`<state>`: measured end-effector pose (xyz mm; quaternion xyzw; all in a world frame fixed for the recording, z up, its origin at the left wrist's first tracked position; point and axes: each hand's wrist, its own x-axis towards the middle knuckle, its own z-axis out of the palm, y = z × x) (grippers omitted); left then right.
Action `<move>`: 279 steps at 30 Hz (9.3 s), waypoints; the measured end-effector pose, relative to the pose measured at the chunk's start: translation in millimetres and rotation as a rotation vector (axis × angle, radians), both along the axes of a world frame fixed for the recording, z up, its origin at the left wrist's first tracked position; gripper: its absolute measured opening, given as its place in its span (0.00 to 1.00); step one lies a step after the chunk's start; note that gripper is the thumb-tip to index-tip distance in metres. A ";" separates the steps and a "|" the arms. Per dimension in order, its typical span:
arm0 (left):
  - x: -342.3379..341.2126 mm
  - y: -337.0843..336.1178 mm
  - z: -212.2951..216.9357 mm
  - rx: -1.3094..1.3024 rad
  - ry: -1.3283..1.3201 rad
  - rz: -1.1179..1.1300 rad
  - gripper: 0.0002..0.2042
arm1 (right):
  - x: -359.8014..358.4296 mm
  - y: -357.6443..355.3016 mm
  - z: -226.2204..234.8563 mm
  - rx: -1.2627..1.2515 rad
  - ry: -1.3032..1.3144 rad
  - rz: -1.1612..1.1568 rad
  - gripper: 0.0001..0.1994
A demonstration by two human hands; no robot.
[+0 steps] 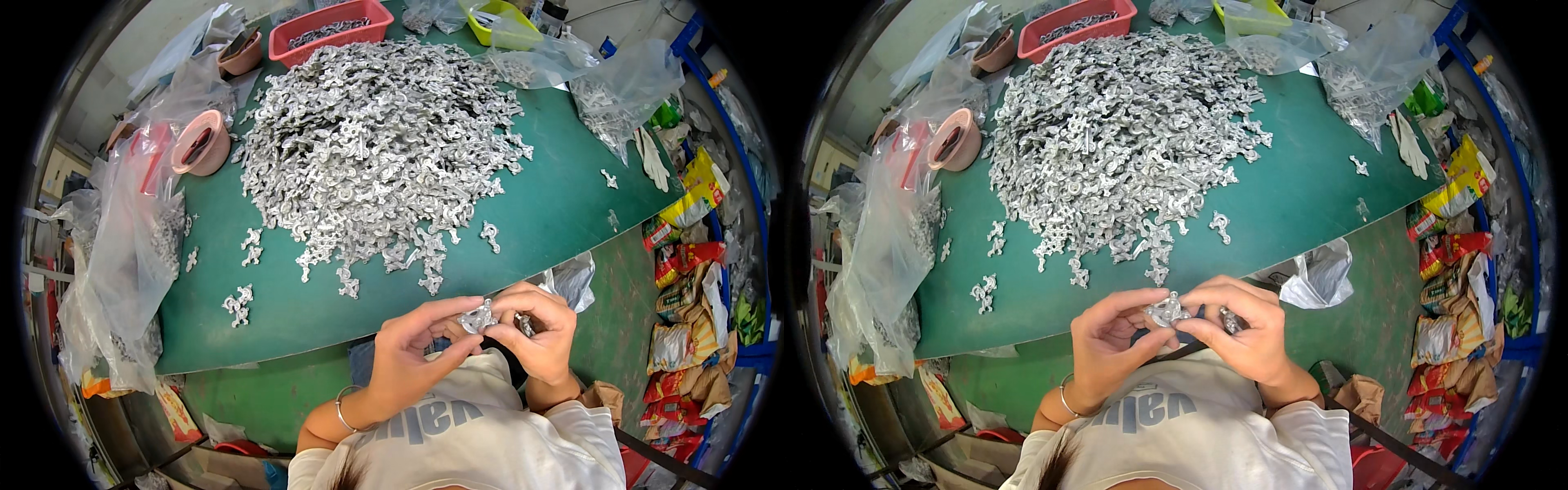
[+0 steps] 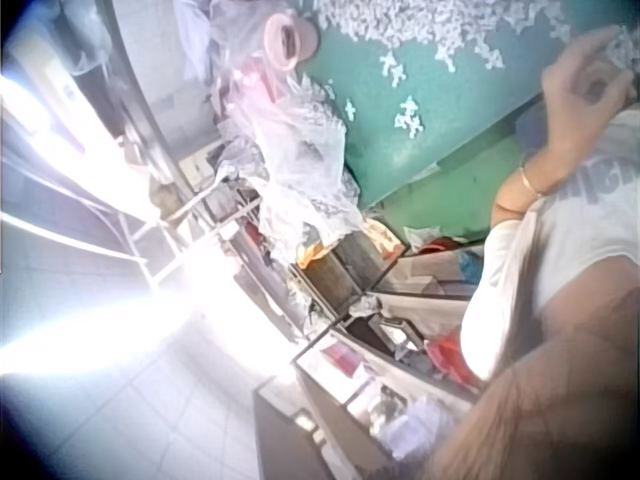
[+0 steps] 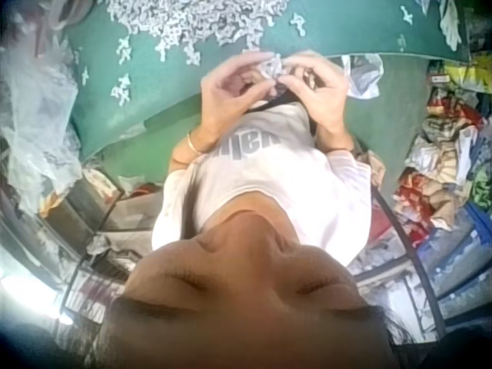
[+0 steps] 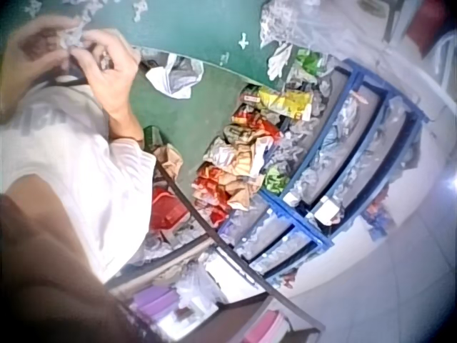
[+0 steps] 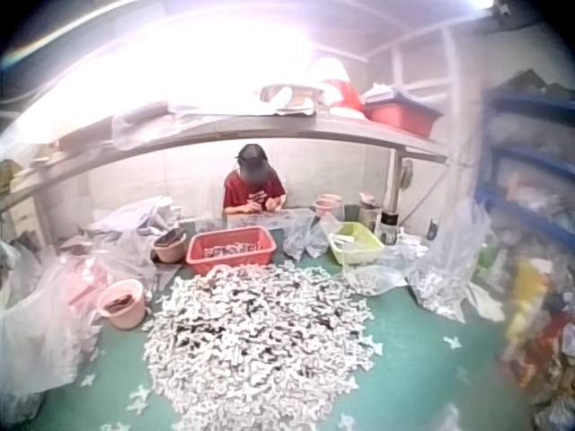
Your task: The person sorts and inspects small silver metal crosses on a green table by hand, picking up individual pieces from a pile and placing some into a plastic bag.
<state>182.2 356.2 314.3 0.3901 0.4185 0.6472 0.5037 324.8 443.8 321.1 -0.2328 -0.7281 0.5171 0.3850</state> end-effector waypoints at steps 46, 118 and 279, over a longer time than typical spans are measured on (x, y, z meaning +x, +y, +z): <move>-6.6 1.5 2.7 -0.368 -0.542 -0.342 0.11 | 0.9 1.0 -16.1 -0.668 0.306 0.056 0.06; 9.5 -0.6 -14.7 -0.038 -0.437 0.026 0.23 | -22.7 -5.5 -20.0 -1.021 0.770 0.397 0.16; -11.1 -4.0 -5.2 -0.202 -0.531 -0.236 0.11 | -14.6 -15.1 -23.3 -0.625 0.473 0.148 0.09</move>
